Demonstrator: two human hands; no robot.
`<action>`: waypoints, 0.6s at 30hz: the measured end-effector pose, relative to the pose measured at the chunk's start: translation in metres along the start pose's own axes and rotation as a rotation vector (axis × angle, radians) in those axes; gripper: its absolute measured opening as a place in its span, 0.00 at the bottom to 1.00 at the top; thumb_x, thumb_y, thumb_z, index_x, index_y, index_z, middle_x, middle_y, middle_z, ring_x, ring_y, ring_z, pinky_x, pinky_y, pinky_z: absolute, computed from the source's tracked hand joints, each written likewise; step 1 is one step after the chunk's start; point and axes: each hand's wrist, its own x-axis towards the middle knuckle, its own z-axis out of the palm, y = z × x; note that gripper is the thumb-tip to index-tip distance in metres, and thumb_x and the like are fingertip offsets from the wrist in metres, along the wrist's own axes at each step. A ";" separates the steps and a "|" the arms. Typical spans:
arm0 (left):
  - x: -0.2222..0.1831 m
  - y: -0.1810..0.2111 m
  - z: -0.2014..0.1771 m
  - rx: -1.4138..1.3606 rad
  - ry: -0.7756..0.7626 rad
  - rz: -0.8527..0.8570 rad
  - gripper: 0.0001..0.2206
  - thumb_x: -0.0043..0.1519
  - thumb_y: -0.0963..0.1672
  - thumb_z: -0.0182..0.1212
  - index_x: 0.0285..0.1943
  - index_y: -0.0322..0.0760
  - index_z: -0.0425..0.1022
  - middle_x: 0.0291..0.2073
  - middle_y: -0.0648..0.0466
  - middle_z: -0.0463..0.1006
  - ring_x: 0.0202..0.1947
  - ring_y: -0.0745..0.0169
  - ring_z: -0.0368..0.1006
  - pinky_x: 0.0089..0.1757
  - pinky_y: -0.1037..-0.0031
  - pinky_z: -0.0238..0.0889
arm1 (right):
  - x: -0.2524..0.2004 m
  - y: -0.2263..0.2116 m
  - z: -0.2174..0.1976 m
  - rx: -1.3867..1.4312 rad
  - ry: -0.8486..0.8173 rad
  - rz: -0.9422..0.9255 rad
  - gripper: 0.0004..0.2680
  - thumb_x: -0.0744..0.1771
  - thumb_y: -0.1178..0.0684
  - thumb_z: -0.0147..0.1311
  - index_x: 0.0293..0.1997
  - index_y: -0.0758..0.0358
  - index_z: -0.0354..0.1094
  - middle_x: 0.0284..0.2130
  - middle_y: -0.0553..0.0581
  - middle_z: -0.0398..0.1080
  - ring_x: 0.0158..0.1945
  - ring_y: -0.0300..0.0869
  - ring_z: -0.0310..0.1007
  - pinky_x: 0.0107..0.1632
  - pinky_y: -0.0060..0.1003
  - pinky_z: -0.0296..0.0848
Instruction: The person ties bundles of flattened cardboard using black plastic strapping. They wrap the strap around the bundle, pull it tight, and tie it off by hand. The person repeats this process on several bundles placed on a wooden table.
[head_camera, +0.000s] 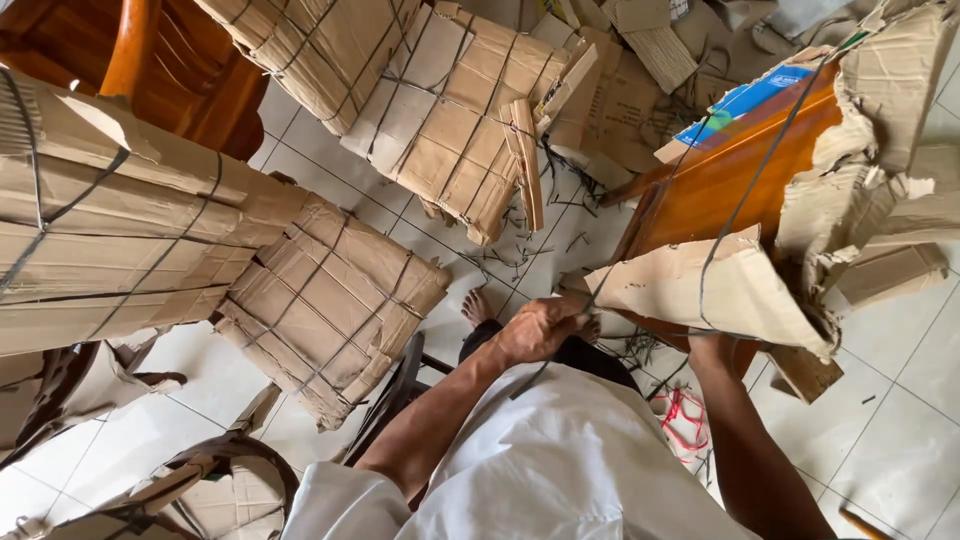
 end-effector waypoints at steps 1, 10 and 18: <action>0.005 -0.025 0.016 -0.002 -0.006 -0.002 0.15 0.70 0.49 0.51 0.30 0.41 0.68 0.24 0.48 0.78 0.28 0.46 0.77 0.36 0.64 0.72 | 0.004 0.004 -0.001 0.000 0.002 0.006 0.10 0.71 0.46 0.49 0.56 0.53 0.69 0.40 0.52 0.69 0.44 0.44 0.73 0.45 0.40 0.75; 0.017 -0.124 0.160 0.347 -0.440 0.056 0.16 0.70 0.50 0.51 0.67 0.61 0.70 0.53 0.54 0.82 0.55 0.49 0.78 0.55 0.59 0.72 | 0.021 0.044 0.013 -0.197 0.070 0.058 0.12 0.70 0.43 0.49 0.58 0.50 0.70 0.45 0.51 0.71 0.51 0.46 0.74 0.48 0.39 0.75; 0.029 -0.132 0.253 0.630 -0.227 -0.106 0.15 0.67 0.53 0.52 0.60 0.63 0.78 0.42 0.57 0.86 0.42 0.57 0.83 0.43 0.68 0.76 | -0.063 0.003 -0.021 0.154 -0.079 0.023 0.07 0.73 0.52 0.47 0.52 0.56 0.71 0.40 0.56 0.73 0.33 0.44 0.79 0.35 0.40 0.80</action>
